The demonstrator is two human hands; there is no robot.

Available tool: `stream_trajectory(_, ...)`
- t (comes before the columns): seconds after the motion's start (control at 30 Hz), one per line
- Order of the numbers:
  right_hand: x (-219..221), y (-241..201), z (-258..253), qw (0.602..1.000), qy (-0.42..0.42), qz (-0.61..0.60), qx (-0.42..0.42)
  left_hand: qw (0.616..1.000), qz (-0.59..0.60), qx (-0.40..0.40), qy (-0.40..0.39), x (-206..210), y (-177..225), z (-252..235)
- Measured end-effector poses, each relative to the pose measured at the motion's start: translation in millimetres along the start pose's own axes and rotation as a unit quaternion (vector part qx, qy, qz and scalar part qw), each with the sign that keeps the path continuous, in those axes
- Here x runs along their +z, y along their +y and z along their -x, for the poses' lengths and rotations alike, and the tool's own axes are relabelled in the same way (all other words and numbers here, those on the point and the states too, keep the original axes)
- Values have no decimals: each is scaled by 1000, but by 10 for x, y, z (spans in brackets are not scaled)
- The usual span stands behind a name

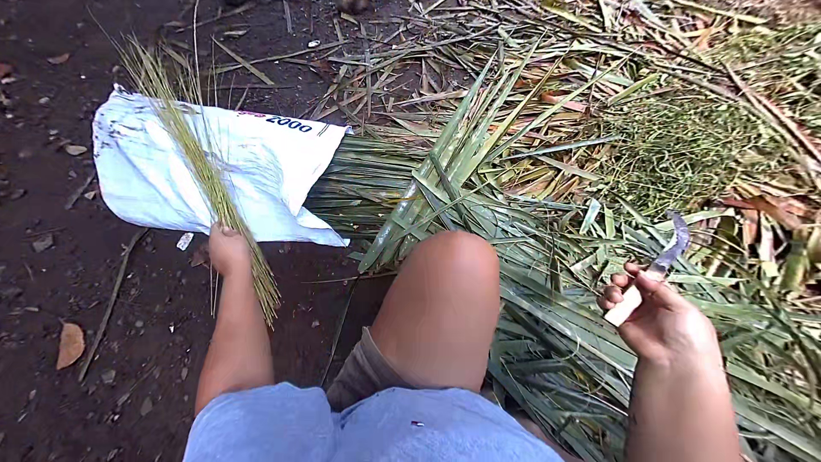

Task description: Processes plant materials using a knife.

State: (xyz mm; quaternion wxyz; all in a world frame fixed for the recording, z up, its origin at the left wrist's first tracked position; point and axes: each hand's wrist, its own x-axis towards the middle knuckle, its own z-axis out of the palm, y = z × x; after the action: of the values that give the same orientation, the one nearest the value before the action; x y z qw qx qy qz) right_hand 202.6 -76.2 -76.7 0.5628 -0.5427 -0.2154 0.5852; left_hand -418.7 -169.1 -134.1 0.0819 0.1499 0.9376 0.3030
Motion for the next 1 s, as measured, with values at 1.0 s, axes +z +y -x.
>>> stream_trajectory(1.0,213,-119,272,998,4,-60,6,874,80,475,-69,996,1551,2031)
